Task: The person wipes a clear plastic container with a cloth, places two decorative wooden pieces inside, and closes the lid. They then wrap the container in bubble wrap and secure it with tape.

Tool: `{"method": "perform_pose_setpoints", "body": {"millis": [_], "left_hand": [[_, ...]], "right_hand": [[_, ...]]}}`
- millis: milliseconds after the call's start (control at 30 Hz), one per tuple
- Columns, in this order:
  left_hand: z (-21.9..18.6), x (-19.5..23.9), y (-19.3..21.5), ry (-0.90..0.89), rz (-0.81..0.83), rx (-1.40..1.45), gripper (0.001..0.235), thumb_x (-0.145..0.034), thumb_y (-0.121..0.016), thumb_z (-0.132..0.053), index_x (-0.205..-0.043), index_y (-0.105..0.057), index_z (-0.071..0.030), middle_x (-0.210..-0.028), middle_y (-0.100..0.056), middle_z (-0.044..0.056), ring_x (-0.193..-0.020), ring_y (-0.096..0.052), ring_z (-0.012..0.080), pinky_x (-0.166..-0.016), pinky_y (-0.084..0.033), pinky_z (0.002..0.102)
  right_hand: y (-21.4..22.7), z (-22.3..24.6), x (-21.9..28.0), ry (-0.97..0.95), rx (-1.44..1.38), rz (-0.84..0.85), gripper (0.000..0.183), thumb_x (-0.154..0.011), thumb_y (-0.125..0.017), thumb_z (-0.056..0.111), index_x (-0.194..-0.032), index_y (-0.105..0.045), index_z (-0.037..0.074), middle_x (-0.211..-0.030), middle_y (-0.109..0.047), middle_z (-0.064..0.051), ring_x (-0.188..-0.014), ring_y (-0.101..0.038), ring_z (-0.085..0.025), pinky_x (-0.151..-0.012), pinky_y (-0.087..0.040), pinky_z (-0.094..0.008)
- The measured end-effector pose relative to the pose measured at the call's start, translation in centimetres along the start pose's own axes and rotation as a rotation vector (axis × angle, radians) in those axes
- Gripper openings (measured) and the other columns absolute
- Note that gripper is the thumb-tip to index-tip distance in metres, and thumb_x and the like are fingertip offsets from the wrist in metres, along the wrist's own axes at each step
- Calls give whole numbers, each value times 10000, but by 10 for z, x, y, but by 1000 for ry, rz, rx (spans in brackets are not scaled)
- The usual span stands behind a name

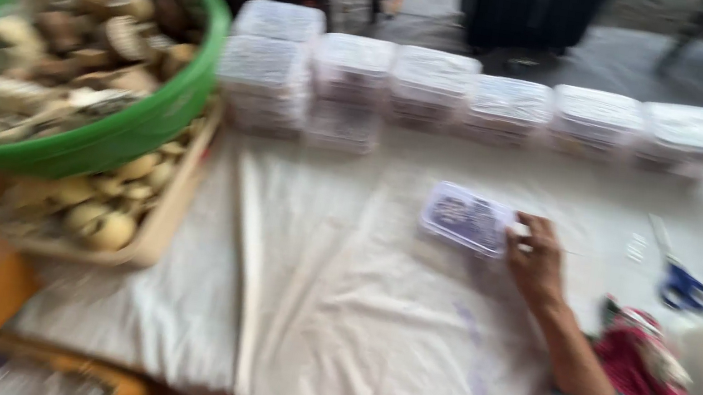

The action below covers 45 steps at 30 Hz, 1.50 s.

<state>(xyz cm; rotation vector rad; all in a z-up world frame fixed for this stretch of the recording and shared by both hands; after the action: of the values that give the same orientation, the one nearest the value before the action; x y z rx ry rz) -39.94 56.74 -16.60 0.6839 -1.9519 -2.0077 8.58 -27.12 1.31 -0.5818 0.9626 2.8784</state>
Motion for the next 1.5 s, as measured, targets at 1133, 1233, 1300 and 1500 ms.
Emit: {"method": "perform_pose_setpoints", "body": {"millis": [1133, 1233, 1300, 1500], "left_hand": [[-190, 118, 372, 495, -431, 324, 342, -1016, -643, -81, -1357, -672, -76, -1269, -671, 151, -942, -744, 270, -838, -620, 415], [-158, 99, 293, 413, -124, -174, 816, -731, -835, -253, -1487, -536, -177, -1597, -436, 127, -1243, -574, 343, -1030, -542, 490], [-173, 85, 290, 367, -42, -120, 995, -667, -829, -212, -1569, -407, -220, -1650, -282, 121, -1368, -423, 340, -1063, -506, 476], [-191, 61, 253, 297, 209, 279, 954, -730, -669, 43, -1577, -356, -262, -1671, -169, 102, -1447, -333, 343, -1092, -471, 422]], "right_hand": [[-5, -20, 0, 106, 278, 65, 377, -1134, -657, 224, -1381, -644, -60, -1288, -603, -285, -1050, -718, -349, -785, -620, -409], [-6, -22, 0, 119, 287, 64, 379, -1136, -658, 224, -1382, -642, -64, -1297, -600, -286, -1052, -719, -351, -793, -620, -407], [-5, -20, 0, 118, 285, 61, 374, -1138, -659, 224, -1383, -645, -59, -1297, -603, -282, -1052, -720, -349, -800, -620, -408], [-4, -16, 1, 112, 283, 52, 364, -1138, -663, 216, -1383, -651, -53, -1301, -603, -283, -1048, -723, -345, -799, -617, -409]]}}
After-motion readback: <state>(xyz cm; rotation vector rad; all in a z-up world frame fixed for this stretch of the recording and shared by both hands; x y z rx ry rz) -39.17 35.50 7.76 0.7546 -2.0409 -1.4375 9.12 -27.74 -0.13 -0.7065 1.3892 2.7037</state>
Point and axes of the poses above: each hand's wrist, its own x-axis away from the middle knuckle, its own y-axis out of the back of the hand, z = x × y, the point moved 8 cm from there along -x, towards the middle knuckle
